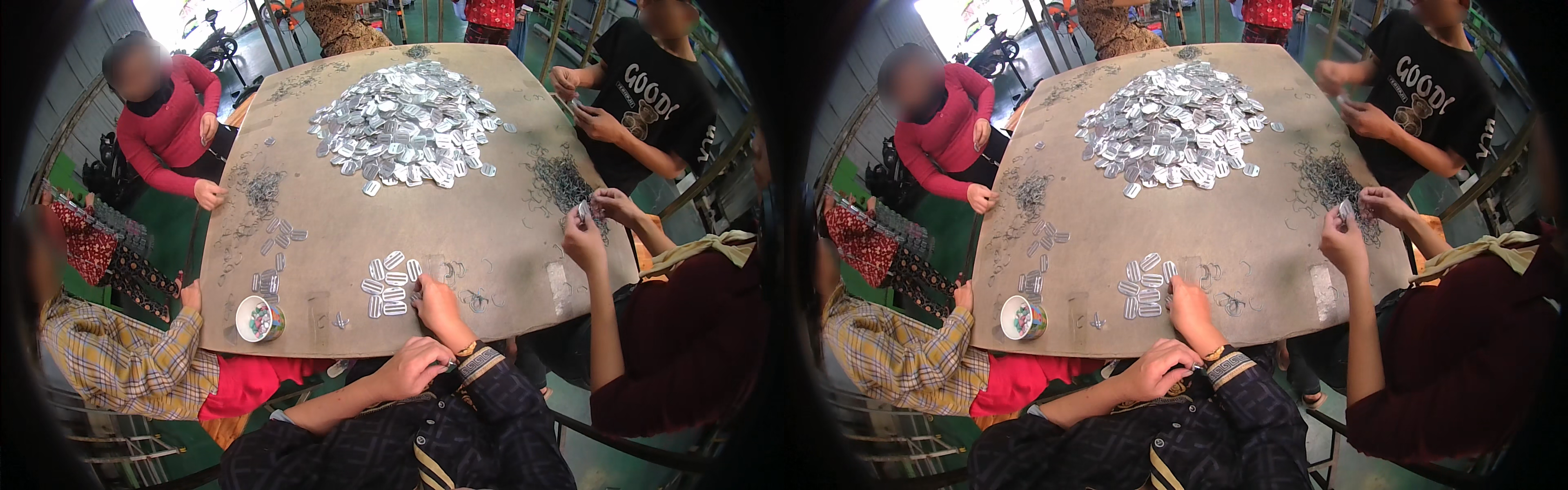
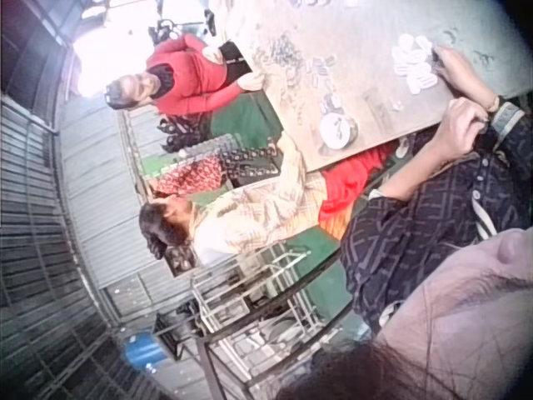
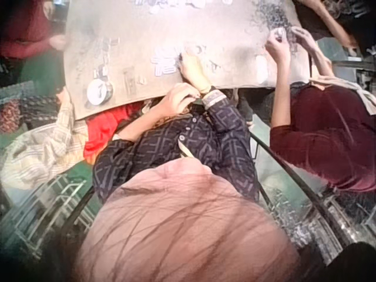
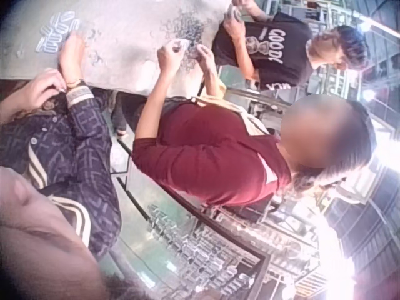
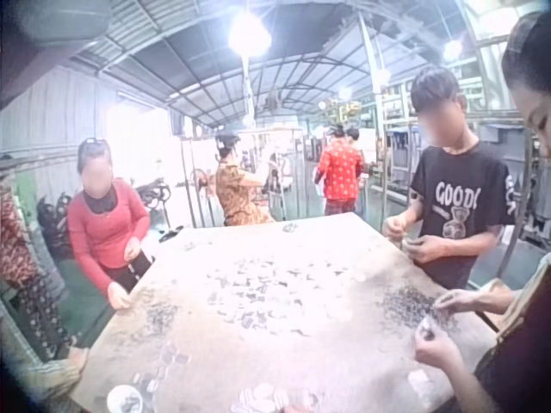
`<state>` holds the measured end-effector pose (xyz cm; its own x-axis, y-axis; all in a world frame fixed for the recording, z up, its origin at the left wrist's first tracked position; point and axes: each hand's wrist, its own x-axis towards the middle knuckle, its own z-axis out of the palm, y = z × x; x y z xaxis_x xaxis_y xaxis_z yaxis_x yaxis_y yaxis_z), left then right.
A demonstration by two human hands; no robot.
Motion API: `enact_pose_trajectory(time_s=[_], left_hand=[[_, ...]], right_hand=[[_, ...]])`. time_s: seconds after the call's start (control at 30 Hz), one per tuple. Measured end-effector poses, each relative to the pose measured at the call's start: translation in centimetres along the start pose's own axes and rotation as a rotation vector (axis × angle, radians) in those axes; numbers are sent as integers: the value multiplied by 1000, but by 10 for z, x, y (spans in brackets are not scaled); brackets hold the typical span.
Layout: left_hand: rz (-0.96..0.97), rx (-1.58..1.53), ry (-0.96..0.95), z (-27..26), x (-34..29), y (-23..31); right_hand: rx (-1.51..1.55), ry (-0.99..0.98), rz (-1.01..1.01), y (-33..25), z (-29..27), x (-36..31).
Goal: The person sits at a table with several others and repeatedly picks up small metal plates and wire loops, joining them by hand. They place the assembled units into a growing pile on the table. A coworker periodically adds more metal plates to the table from a nearby container.
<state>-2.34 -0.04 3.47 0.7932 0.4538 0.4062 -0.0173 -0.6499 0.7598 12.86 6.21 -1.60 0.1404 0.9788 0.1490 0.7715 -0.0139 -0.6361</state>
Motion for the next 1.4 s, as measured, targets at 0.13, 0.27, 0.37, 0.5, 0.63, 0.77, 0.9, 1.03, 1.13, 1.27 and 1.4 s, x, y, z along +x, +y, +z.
enact_pose_trajectory(time_s=[0.13,0.27,0.37,0.5,0.63,0.77,0.9,1.03,1.13,1.27,1.4], left_hand=[[-38,-3,0,-4,4,0],[-103,-27,7,-4,13,4],[-131,-33,49,-7,22,11],[-180,-50,85,-5,31,19],[-201,-42,101,-7,37,28],[-216,-21,123,0,36,28],[-228,0,140,7,33,26],[-235,-5,170,11,29,26],[-255,5,161,14,27,23],[-259,14,165,20,23,18],[-296,-22,146,22,19,16]], right_hand=[[262,27,126,-5,-33,-13],[684,121,215,3,-65,-41],[853,168,302,-12,-91,-64],[984,190,402,-28,-114,-87],[1046,261,310,-30,-113,-101],[1021,324,271,-32,-108,-112],[958,322,271,-35,-100,-121],[795,337,251,-37,-100,-128],[720,346,215,-34,-96,-134],[653,357,160,-32,-96,-139],[558,339,157,-36,-102,-144]])
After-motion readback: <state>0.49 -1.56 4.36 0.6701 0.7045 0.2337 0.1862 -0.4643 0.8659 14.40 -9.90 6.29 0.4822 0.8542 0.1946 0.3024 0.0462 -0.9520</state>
